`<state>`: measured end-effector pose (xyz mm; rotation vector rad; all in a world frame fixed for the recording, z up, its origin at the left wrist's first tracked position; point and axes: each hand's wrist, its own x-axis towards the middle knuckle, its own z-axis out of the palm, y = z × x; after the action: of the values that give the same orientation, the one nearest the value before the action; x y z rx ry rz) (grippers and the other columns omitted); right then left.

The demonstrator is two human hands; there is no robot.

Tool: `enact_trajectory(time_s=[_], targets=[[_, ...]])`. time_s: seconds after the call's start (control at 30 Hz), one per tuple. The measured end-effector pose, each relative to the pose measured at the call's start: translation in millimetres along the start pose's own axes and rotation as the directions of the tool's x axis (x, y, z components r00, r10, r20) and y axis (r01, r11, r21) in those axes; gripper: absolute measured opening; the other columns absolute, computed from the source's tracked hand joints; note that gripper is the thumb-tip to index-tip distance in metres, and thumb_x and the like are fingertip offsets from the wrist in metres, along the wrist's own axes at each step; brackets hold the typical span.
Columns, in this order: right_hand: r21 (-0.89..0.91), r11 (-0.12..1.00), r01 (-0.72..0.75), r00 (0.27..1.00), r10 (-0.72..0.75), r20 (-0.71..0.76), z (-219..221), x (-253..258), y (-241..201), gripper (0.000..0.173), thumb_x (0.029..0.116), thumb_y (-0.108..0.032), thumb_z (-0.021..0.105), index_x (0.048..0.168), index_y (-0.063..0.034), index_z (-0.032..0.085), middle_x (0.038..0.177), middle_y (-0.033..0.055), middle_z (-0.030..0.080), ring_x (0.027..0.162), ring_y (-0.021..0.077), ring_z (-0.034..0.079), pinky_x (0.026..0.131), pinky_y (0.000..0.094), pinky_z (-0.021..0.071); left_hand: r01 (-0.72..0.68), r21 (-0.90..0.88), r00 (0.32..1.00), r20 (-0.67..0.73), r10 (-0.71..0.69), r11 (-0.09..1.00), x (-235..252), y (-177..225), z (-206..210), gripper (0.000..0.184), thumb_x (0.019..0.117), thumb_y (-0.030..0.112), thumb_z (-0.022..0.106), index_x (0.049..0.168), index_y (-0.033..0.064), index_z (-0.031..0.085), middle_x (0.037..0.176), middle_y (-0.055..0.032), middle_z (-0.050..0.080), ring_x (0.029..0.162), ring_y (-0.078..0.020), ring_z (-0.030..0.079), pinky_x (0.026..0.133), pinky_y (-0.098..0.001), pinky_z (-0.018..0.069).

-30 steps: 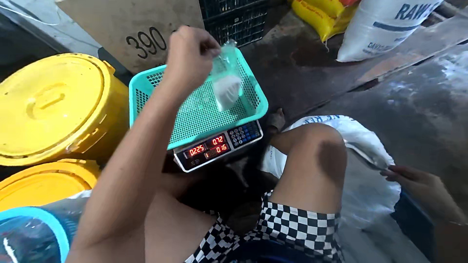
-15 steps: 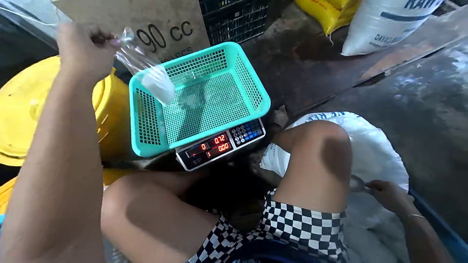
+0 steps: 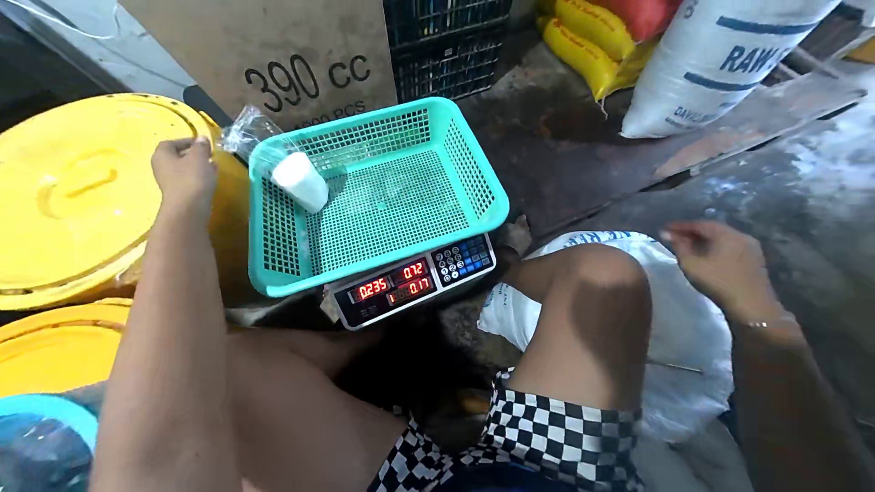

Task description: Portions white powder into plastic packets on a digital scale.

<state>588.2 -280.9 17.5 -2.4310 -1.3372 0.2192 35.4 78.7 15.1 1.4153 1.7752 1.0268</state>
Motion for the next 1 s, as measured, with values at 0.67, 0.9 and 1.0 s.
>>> enact_trajectory(time_s=[0.67,0.9,1.0], targets=[[-0.102,0.802,0.588,0.627,-0.372,0.685,186.9,152.2,-269.5,0.033,0.1040,-0.020,0.061,0.115,0.0099,0.066,0.118,0.0304,0.065,0.117,0.0453,0.062,0.099,0.0643,0.0469,-0.639,0.119,0.769,0.113,0.629,0.760,-96.5,50.1,28.5,0.035,0.1075,0.020,0.047,0.119,-0.0079,0.064,0.120,-0.0276,0.063,0.104,-0.0344,0.066,0.093,-0.0494,0.0536],[0.173,0.436,0.883,0.382,-0.882,0.276,122.5,106.7,-278.9,0.012,0.0948,-0.006,0.069,0.099,0.0057,0.069,0.098,0.0206,0.070,0.096,0.0366,0.069,0.092,0.0568,0.0506,-0.555,0.001,0.757,0.416,0.504,0.832,-121.8,55.1,68.5,0.052,0.0972,0.032,0.071,0.136,0.0003,0.057,0.139,-0.0208,0.058,0.129,-0.0345,0.056,0.105,-0.0559,0.0457],[0.140,0.143,0.980,0.137,-0.989,0.049,105.5,84.1,-281.2,0.004,0.0857,0.004,0.072,0.087,0.0033,0.069,0.088,0.0188,0.070,0.090,0.0366,0.070,0.085,0.0555,0.0518,-0.687,0.024,0.638,0.499,0.587,0.726,-121.9,51.6,79.9,0.086,0.0819,0.047,0.083,0.149,0.0055,0.049,0.157,-0.0152,0.045,0.149,-0.0392,0.034,0.113,-0.0710,0.0273]])
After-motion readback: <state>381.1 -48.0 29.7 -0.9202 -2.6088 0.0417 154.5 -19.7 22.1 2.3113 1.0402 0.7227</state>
